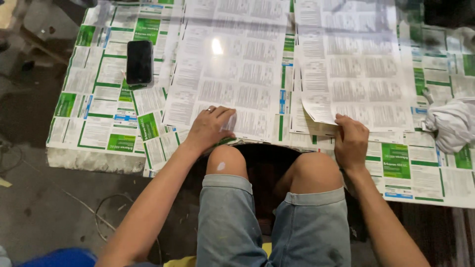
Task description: The person sits at a table and repeatedly folds large printed sheets of paper in half by hand. They smooth the creases and stack the folded papers on the table.
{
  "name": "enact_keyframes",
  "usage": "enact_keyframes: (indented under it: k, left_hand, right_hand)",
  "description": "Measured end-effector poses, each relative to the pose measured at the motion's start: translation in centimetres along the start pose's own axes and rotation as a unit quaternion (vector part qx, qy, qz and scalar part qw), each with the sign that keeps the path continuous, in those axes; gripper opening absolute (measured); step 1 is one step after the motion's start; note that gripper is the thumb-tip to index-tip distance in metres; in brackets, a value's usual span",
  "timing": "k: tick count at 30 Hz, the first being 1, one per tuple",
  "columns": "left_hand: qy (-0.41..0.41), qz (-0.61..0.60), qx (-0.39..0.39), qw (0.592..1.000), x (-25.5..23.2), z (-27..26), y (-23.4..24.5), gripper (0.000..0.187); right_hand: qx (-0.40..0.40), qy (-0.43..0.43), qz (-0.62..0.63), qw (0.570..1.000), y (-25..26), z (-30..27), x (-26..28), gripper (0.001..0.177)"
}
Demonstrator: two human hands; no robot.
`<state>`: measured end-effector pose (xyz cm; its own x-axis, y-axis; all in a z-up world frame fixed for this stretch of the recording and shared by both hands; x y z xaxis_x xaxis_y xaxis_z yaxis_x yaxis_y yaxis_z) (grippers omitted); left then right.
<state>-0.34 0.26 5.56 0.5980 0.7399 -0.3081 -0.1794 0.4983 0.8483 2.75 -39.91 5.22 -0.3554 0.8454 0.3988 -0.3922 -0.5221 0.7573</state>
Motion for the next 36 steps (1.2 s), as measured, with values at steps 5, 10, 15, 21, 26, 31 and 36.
enact_keyframes:
  k: [5,10,15,21,26,31,36]
  left_hand:
    - [0.01,-0.009,-0.042,0.999,0.5,-0.2,-0.7,0.058]
    - [0.025,-0.026,-0.058,0.998,1.4,-0.4,-1.4,0.03]
    - [0.071,-0.117,-0.099,0.986,1.9,1.2,-0.3,0.016]
    - [0.083,-0.169,-0.255,0.948,-0.3,2.5,2.8,0.022]
    - [0.187,-0.151,-0.2,0.95,0.0,3.0,1.5,0.021]
    - [0.121,-0.067,-0.171,0.976,2.9,3.4,-1.8,0.021]
    - [0.102,-0.041,-0.121,0.987,5.2,4.7,-3.8,0.026]
  right_hand:
    - [-0.002,-0.008,0.013,1.0,-0.1,-0.2,-0.6,0.021]
    - [0.002,-0.029,0.022,0.999,0.0,0.0,-0.6,0.021]
    - [0.004,-0.04,0.025,0.999,0.3,0.2,-0.1,0.019]
    - [-0.002,-0.032,0.027,0.999,0.5,0.3,0.1,0.02]
    - [0.003,-0.035,0.023,0.999,0.4,0.5,0.0,0.02]
    - [0.0,-0.041,0.026,0.999,0.3,0.4,-0.2,0.022]
    - [0.006,-0.048,0.016,0.999,0.2,0.5,-0.2,0.022]
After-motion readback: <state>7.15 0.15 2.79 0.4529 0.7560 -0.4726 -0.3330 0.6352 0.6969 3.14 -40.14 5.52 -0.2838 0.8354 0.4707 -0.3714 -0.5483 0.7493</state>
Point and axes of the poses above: each hand's wrist, its own z-axis towards the middle knuckle, its own y-axis out of the back of the hand, x = y × z, the point moved 4 cm from there along z, towards the middle knuckle, and after that the axes turned 9 degrees about -y, right-handed, at the moved point
